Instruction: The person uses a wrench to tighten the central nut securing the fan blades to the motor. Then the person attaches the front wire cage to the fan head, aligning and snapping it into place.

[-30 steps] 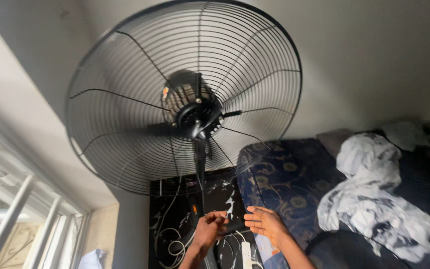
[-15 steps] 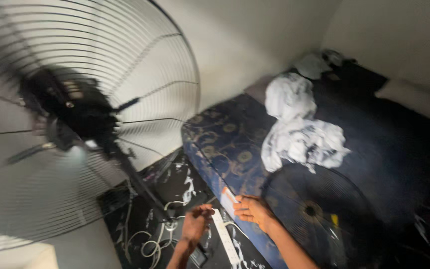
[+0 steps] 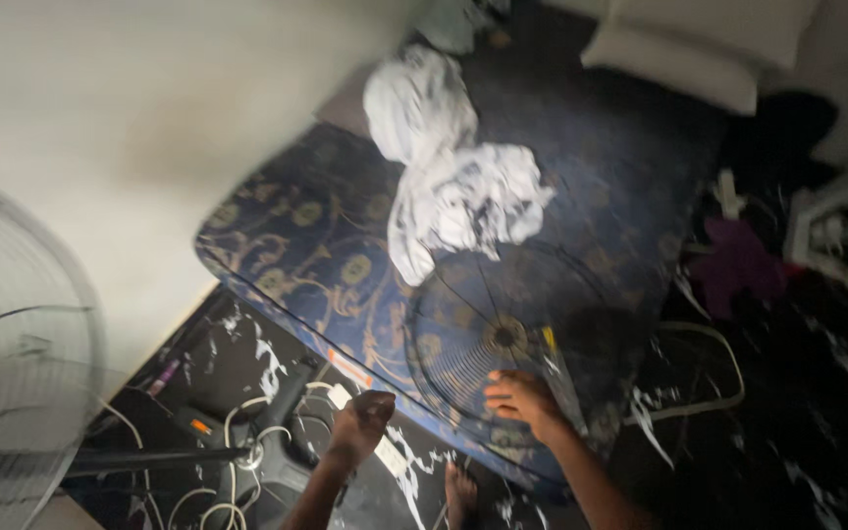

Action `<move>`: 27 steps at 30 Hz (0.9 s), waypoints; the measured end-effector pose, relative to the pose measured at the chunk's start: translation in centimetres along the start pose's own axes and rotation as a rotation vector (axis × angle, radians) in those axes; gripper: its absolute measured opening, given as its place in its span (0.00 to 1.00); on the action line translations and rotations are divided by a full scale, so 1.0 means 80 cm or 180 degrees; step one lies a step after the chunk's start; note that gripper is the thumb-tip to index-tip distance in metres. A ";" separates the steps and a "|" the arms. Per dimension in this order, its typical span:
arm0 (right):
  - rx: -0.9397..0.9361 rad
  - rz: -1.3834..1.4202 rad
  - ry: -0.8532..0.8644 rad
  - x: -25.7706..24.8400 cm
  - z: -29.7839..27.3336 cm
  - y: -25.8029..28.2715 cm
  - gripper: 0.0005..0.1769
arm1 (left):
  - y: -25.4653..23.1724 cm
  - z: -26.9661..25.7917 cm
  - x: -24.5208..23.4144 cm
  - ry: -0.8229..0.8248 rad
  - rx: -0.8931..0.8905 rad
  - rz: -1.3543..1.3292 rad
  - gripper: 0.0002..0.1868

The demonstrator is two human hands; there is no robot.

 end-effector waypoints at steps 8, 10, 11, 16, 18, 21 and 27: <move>0.0429 0.0169 -0.0470 -0.146 0.071 -0.100 0.10 | 0.052 0.054 -0.001 -0.0204 -0.0907 0.4093 0.16; 0.0299 0.1037 0.0219 -0.183 0.099 -0.120 0.07 | 0.067 0.074 -0.009 -0.0024 -0.0738 0.4239 0.16; 0.0199 0.1096 0.0408 -0.203 0.110 -0.130 0.03 | 0.077 0.085 -0.014 -0.0014 -0.0922 0.4359 0.16; -0.0188 0.0290 -0.0119 -0.287 0.175 -0.107 0.15 | 0.114 0.171 -0.034 0.0016 -0.1402 0.4348 0.21; -0.0278 0.0171 -0.0479 -0.312 0.197 -0.087 0.14 | 0.122 0.207 -0.034 0.0083 -0.1125 0.4480 0.21; -0.0330 0.0480 -0.0788 -0.331 0.237 -0.069 0.19 | 0.144 0.248 -0.031 -0.0132 -0.1152 0.4510 0.21; -0.0687 0.0029 -0.1023 -0.353 0.313 -0.036 0.22 | 0.194 0.320 -0.037 -0.0265 -0.0634 0.5003 0.29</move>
Point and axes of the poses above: each hand's wrist, its own z-axis towards the middle knuckle, its own x-axis out of the palm, y = z × x, the point moved 1 cm from there along z, towards the middle knuckle, and after that the axes turned 3 degrees about x, right-handed, at the moved point
